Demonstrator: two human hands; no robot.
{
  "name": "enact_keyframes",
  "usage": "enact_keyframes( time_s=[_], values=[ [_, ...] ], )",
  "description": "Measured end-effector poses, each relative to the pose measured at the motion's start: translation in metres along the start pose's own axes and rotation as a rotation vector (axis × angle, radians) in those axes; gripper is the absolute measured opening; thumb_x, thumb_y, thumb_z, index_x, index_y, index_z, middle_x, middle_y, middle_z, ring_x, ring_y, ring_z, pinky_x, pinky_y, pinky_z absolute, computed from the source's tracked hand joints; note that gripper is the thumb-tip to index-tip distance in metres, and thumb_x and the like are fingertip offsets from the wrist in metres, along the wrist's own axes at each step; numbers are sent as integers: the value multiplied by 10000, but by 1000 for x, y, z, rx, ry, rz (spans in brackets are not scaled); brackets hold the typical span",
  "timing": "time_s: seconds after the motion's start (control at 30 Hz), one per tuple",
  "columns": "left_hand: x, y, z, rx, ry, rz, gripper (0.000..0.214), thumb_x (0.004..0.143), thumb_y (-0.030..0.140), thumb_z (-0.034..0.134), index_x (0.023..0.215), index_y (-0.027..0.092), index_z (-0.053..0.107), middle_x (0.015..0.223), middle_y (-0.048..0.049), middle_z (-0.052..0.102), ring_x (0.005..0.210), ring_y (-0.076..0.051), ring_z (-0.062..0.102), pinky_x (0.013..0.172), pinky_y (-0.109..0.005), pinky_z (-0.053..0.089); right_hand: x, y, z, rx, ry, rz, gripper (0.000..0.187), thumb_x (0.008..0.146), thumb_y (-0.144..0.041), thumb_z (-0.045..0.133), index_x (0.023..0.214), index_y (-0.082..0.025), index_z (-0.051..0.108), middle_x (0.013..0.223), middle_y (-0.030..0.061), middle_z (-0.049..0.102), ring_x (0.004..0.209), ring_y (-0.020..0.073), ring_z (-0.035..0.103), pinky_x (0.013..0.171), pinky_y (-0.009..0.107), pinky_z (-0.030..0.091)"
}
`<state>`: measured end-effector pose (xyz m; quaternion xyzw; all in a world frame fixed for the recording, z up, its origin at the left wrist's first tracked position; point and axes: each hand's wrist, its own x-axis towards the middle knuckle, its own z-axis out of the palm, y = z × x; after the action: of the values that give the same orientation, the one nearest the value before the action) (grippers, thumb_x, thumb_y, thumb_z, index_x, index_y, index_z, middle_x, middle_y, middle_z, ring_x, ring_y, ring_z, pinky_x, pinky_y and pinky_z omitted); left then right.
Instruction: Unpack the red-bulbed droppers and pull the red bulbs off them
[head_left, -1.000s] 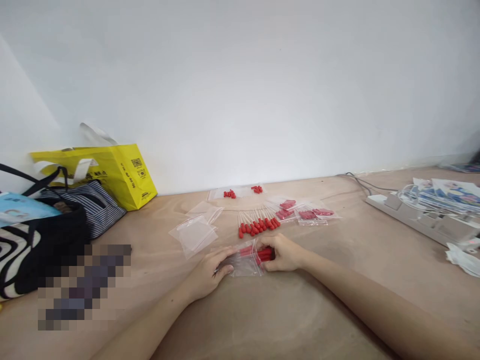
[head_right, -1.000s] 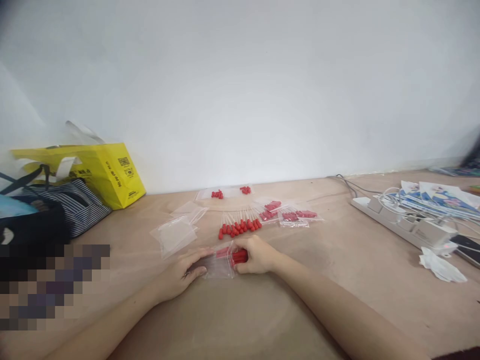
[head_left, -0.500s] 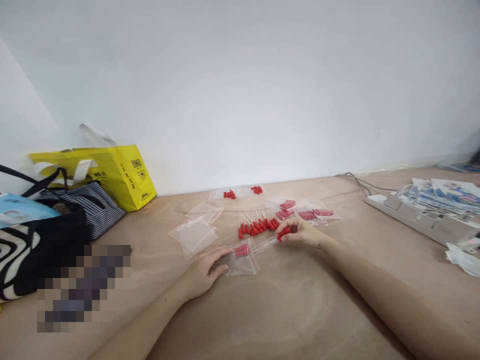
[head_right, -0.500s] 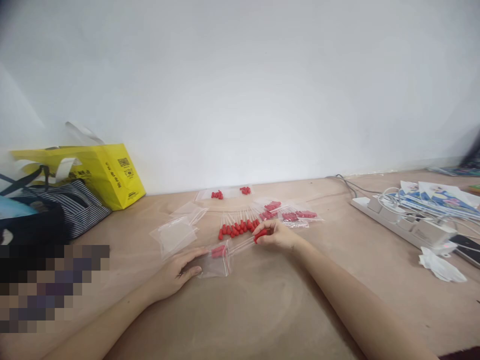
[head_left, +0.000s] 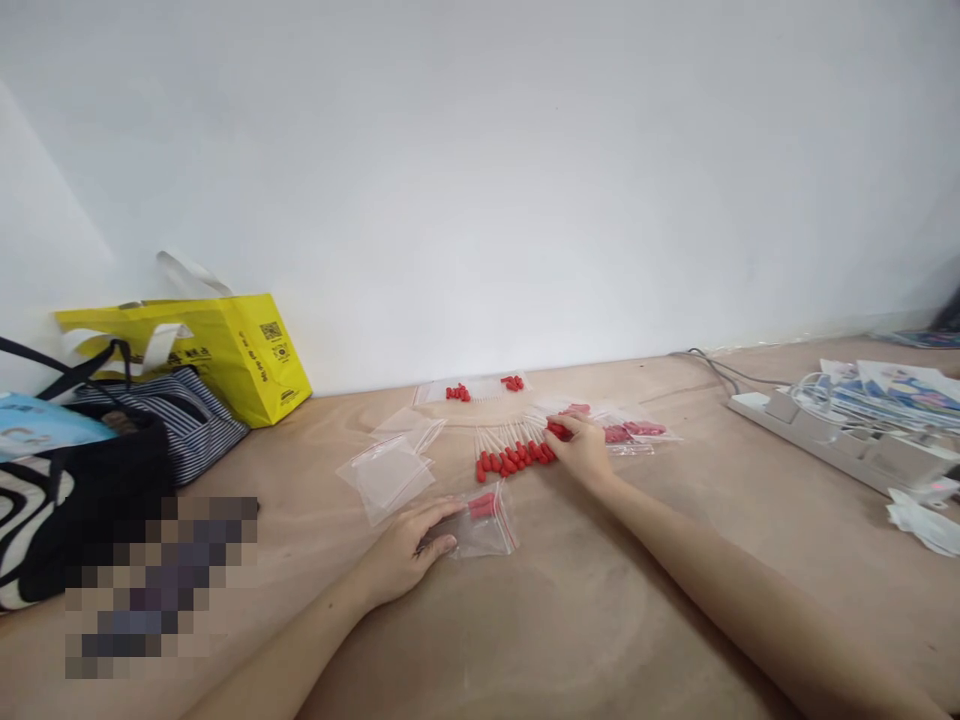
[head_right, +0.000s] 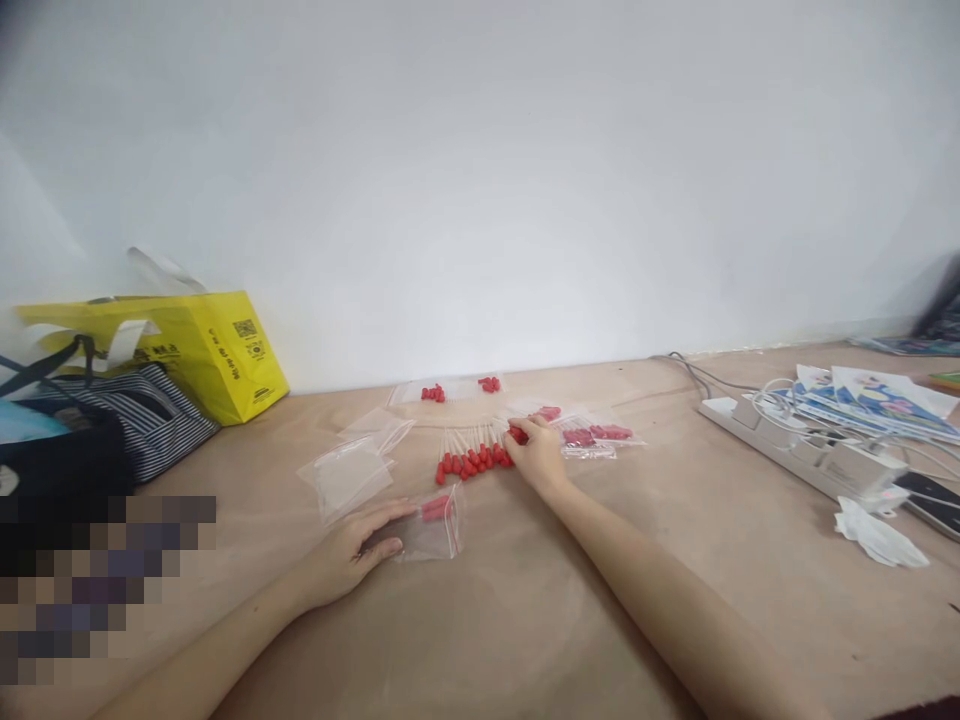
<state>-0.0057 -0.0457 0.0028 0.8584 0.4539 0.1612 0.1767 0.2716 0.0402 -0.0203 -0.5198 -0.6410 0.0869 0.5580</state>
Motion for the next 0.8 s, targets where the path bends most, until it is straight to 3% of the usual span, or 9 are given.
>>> enact_keyframes(
  time_s=[0.23, 0.43, 0.6, 0.8],
  values=[
    [-1, -1, 0, -5, 6, 11, 356, 820, 299, 437, 1169, 255, 488, 1233, -33, 508, 1129, -194, 453, 960, -373, 348, -11, -3, 10, -232, -163, -135, 177, 758, -297, 522, 840, -189, 635, 790, 50, 567, 733, 164, 547, 710, 289, 432],
    [0, -1, 0, -11, 6, 5, 361, 814, 305, 450, 1169, 258, 488, 1233, -34, 508, 1117, -195, 461, 953, -374, 356, -14, -7, 7, -363, -183, -92, 290, 752, -431, 543, 918, -204, 613, 844, 63, 594, 785, 185, 564, 687, 275, 419],
    [1, -1, 0, -6, 3, 10, 359, 817, 303, 443, 1169, 251, 490, 1237, -35, 504, 1125, -193, 454, 957, -375, 352, -14, -5, 3, -317, -219, -76, 342, 744, -413, 540, 969, -165, 607, 863, 84, 626, 797, 198, 577, 717, 302, 424],
    [1, -2, -1, -18, 3, 23, 358, 820, 315, 442, 1173, 270, 483, 1241, -24, 502, 1130, -194, 448, 963, -377, 343, -17, -11, 4, -207, -299, -126, 257, 731, -320, 546, 921, -161, 617, 814, 60, 626, 743, 173, 563, 679, 281, 424]
  ],
)
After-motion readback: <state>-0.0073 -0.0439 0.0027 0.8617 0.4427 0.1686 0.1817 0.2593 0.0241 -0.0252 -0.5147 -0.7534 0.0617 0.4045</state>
